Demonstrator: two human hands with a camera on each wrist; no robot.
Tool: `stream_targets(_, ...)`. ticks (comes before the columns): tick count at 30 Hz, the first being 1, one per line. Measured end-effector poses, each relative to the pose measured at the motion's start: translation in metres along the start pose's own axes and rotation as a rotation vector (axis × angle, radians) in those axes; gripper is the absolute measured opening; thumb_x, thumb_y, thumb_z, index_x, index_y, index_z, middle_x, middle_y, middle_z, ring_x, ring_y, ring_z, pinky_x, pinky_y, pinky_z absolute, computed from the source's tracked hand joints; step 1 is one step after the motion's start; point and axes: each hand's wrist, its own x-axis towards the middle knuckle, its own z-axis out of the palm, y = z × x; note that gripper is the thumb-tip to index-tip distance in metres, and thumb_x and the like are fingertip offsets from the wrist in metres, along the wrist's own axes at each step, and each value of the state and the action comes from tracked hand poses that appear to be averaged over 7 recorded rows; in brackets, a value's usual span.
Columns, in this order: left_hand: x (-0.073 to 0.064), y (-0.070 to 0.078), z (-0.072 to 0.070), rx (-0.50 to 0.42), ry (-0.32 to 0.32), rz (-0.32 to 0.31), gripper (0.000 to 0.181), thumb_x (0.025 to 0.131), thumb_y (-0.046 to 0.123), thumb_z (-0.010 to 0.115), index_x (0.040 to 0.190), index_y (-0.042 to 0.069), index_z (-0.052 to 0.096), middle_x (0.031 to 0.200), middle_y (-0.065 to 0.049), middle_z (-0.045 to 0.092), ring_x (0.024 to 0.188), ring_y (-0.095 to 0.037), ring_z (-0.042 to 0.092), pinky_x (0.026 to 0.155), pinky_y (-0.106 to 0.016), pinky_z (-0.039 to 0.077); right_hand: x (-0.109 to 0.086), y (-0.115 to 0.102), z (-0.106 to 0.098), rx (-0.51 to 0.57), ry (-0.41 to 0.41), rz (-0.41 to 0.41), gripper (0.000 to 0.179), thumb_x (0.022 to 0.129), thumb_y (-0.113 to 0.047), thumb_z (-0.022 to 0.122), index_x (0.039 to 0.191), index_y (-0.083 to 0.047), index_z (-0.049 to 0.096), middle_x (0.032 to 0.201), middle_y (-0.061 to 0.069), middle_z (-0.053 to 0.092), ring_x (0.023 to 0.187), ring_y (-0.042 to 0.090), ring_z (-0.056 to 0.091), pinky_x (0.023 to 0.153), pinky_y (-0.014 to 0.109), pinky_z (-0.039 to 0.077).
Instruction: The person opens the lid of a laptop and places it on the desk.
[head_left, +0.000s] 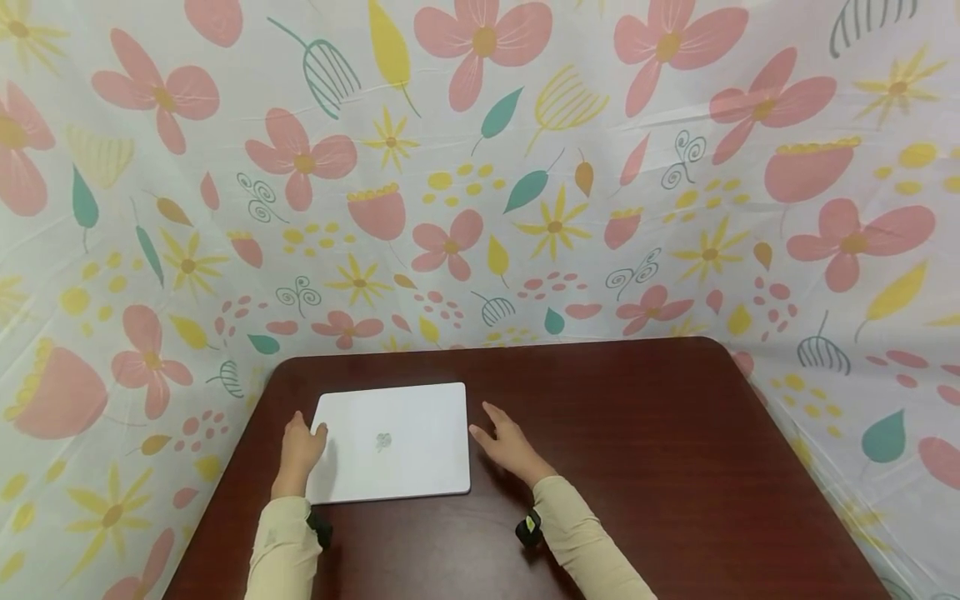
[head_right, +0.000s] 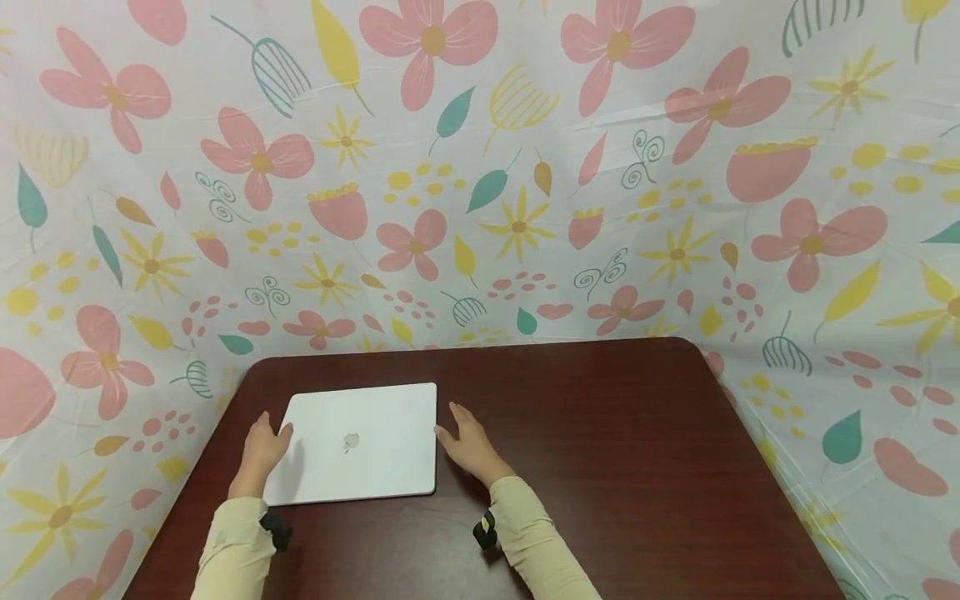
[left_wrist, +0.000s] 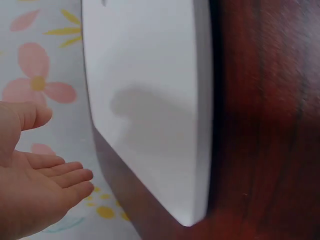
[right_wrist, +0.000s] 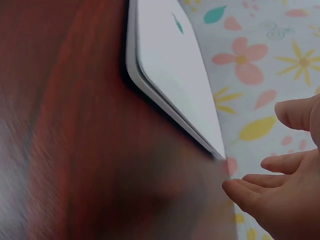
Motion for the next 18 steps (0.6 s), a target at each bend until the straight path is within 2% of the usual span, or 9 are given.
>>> stream_targets(4,-0.003,-0.009,0.001,0.004,-0.015,-0.044,0.064,0.094,0.013,0.044,0.133,-0.031,0.019,0.134,-0.051,0.024,0.126,-0.061,0.026,0.108,-0.061,0.024,-0.001,-0.001,0.012,0.072,-0.034,0.031,0.064,0.099,-0.028,0.054,0.145,0.009,0.030,0.146,0.033,0.033,0.130,0.046,0.039,0.101,0.053,0.041)
stream_targets(11,-0.005,-0.025,0.006,0.031,-0.035,-0.066,0.061,0.094,0.013,0.043,0.130,-0.032,0.024,0.128,-0.053,0.030,0.122,-0.062,0.031,0.105,-0.061,0.030,-0.002,-0.001,0.023,0.089,-0.058,0.094,0.067,0.098,-0.030,0.055,0.146,0.009,0.030,0.144,0.034,0.035,0.127,0.047,0.043,0.100,0.054,0.041)
stream_targets(18,-0.003,-0.030,0.011,0.038,0.011,-0.057,0.053,0.095,0.013,0.042,0.130,-0.025,0.035,0.127,-0.045,0.043,0.119,-0.059,0.040,0.101,-0.061,0.035,0.000,0.000,0.026,0.114,-0.080,0.106,0.066,0.098,-0.027,0.055,0.145,0.011,0.029,0.146,0.032,0.034,0.129,0.045,0.043,0.100,0.052,0.042)
